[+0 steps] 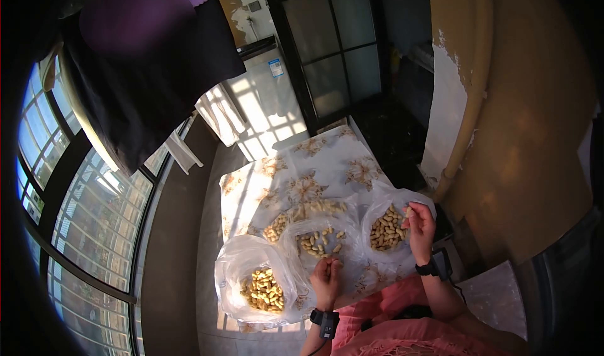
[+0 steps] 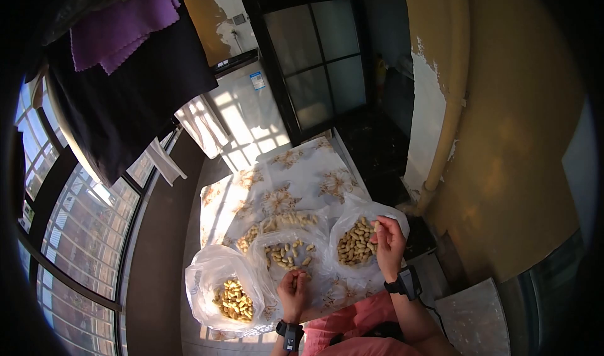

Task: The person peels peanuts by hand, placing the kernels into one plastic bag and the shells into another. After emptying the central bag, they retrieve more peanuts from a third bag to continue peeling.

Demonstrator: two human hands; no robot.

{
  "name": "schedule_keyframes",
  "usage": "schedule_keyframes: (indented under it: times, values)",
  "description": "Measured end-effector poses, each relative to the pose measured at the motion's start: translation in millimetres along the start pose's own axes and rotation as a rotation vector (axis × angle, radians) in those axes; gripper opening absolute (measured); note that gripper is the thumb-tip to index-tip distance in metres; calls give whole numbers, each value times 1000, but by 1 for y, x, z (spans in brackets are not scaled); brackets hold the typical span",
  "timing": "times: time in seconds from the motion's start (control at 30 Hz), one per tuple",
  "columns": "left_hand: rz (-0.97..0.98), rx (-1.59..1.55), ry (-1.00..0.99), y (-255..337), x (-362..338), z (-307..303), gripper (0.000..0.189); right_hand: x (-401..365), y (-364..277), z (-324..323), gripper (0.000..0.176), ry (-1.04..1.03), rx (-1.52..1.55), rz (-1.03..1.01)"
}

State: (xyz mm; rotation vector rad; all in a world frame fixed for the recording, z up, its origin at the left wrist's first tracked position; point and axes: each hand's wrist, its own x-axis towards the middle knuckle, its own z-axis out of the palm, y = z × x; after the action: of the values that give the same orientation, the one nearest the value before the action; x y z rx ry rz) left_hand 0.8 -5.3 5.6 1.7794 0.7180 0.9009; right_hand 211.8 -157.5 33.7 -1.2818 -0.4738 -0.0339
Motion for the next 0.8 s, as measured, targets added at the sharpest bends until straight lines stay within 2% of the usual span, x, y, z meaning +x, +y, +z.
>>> schedule_keyframes:
  times: [0.17,0.33,0.57,0.63,0.67,0.77,0.8]
  values:
    - [3,0,3,1,0,0,14,0,2,0,18,15,22,13]
    - [2,-2,7,-2,0,0,13,2,18,-6,15,25,-95,-92]
    - [-5,9,-6,-8,-1,0,15,2,-7,2,16,36,-188,-118]
    - [-15,-57,17,-12,-1,1,18,3,-22,11,16,107,-289,-290]
    - [-14,-55,18,-8,-1,0,18,0,-23,14,16,106,-286,-289]
    - [-27,-23,11,-1,-1,-2,21,-15,-37,34,16,-75,-100,-189]
    - [-56,-10,3,-7,-2,-2,23,-23,-47,43,17,-162,-146,-226]
